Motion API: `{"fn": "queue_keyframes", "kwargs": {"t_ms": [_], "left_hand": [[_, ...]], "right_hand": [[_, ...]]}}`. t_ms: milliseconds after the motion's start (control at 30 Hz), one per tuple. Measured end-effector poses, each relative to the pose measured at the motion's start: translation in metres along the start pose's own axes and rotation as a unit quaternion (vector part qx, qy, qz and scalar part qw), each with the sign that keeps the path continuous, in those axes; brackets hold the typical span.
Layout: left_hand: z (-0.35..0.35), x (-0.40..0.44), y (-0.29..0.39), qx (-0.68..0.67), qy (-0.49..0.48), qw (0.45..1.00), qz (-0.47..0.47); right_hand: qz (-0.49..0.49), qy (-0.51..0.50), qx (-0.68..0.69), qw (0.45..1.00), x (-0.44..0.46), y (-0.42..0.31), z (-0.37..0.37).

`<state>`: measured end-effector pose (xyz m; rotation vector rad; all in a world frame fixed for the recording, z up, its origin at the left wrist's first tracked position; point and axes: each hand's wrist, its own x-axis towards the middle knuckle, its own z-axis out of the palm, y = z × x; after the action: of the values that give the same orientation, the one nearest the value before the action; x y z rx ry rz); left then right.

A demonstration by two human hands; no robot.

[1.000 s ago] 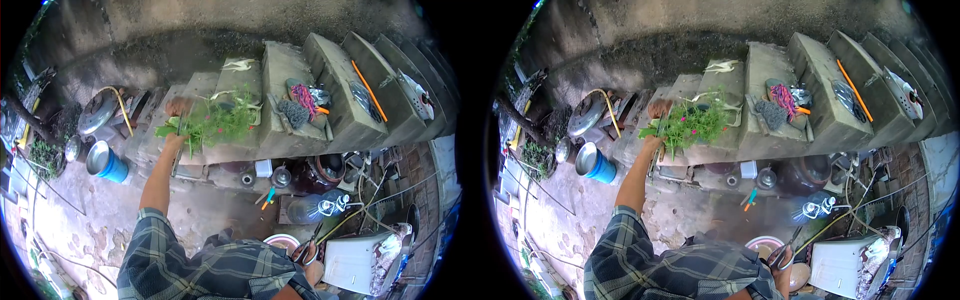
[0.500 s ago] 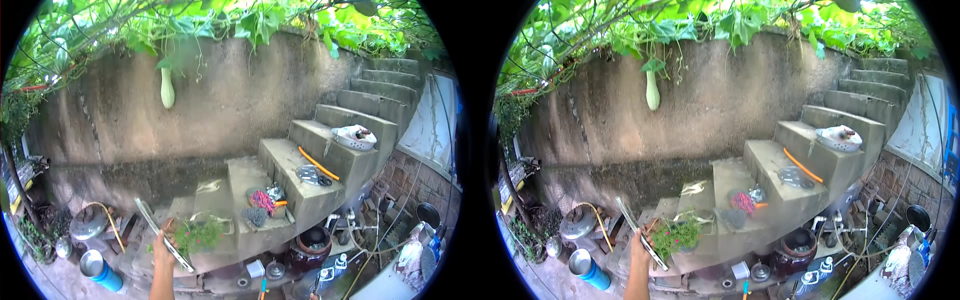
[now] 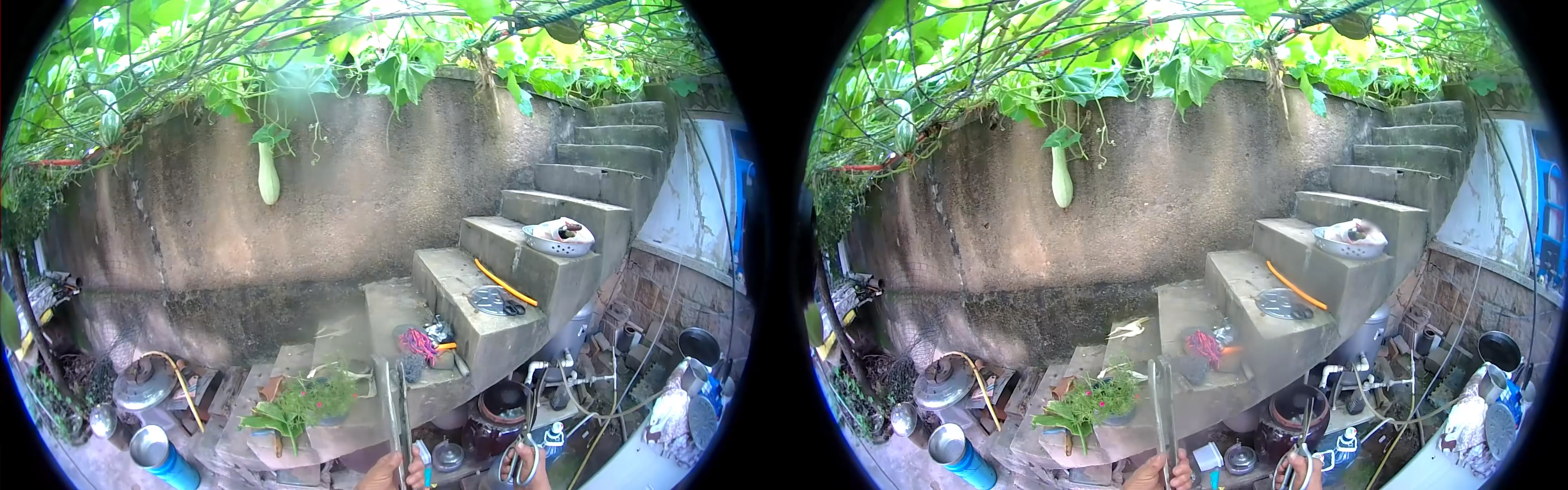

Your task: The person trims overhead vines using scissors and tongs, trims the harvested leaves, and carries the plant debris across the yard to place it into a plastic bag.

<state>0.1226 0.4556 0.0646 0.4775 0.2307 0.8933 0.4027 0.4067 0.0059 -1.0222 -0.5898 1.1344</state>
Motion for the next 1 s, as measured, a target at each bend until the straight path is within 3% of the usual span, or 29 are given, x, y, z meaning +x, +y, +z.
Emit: {"fn": "queue_keyframes", "kwargs": {"t_ms": [67, 133, 167, 200, 267, 300, 333, 400, 467, 500, 600, 633, 733, 767, 900, 1000], "left_hand": [[0.003, -0.009, -0.01, -0.029, -0.002, 0.997, -0.078], [0.006, -0.02, -0.021, -0.058, -0.001, 0.986, -0.154], [0.006, -0.026, -0.025, -0.075, 0.002, 0.979, -0.192], [0.006, -0.029, -0.03, -0.092, 0.005, 0.969, -0.229], [0.006, -0.029, -0.035, -0.061, 0.035, 0.97, -0.233], [0.007, -0.027, -0.037, -0.045, 0.048, 0.97, -0.234], [0.008, -0.024, -0.04, -0.029, 0.06, 0.97, -0.234], [0.0, -0.027, -0.049, -0.013, 0.104, 0.976, -0.19], [-0.025, -0.026, -0.052, -0.02, 0.097, 0.98, -0.17], [-0.023, -0.022, -0.051, 0.126, 0.207, 0.961, -0.135], [-0.036, -0.032, -0.031, 0.152, 0.055, 0.986, -0.046], [-0.034, -0.033, -0.021, 0.174, 0.058, 0.981, -0.058], [-0.012, -0.035, 0.001, 0.259, 0.193, 0.946, 0.024], [-0.01, -0.036, 0.015, 0.23, 0.2, 0.952, -0.003], [-0.042, -0.037, 0.056, 0.256, 0.189, 0.946, 0.057], [-0.042, -0.041, 0.107, 0.234, 0.2, 0.95, 0.056]], "right_hand": [[0.019, 0.012, 0.047, 0.999, -0.019, -0.007, 0.01], [0.047, 0.01, 0.191, 0.98, -0.013, 0.014, -0.004], [-0.001, 0.036, 0.046, 0.998, -0.023, 0.014, -0.005], [0.026, 0.0, 0.074, 0.997, -0.025, 0.019, -0.017], [0.01, 0.052, -0.009, 0.999, -0.032, 0.023, -0.023], [0.003, 0.014, 0.079, 0.997, -0.035, 0.023, -0.026], [0.031, 0.067, 0.034, 0.997, -0.039, 0.021, -0.028], [0.068, 0.083, 0.007, 0.994, -0.049, 0.008, -0.024], [0.015, 0.066, -0.055, 0.996, -0.038, 0.035, -0.043], [0.039, 0.081, -0.042, 0.995, -0.039, 0.038, -0.047], [-0.076, 0.081, -0.213, 0.971, -0.019, 0.082, -0.068], [0.034, 0.117, -0.127, 0.984, -0.034, 0.044, -0.035], [0.024, 0.126, -0.198, 0.972, -0.028, 0.048, -0.024], [-0.02, 0.148, -0.255, 0.955, -0.029, 0.046, -0.011], [0.035, 0.148, -0.122, 0.981, -0.018, 0.045, 0.027], [0.0, 0.144, -0.112, 0.983, -0.007, 0.051, 0.066]]}}
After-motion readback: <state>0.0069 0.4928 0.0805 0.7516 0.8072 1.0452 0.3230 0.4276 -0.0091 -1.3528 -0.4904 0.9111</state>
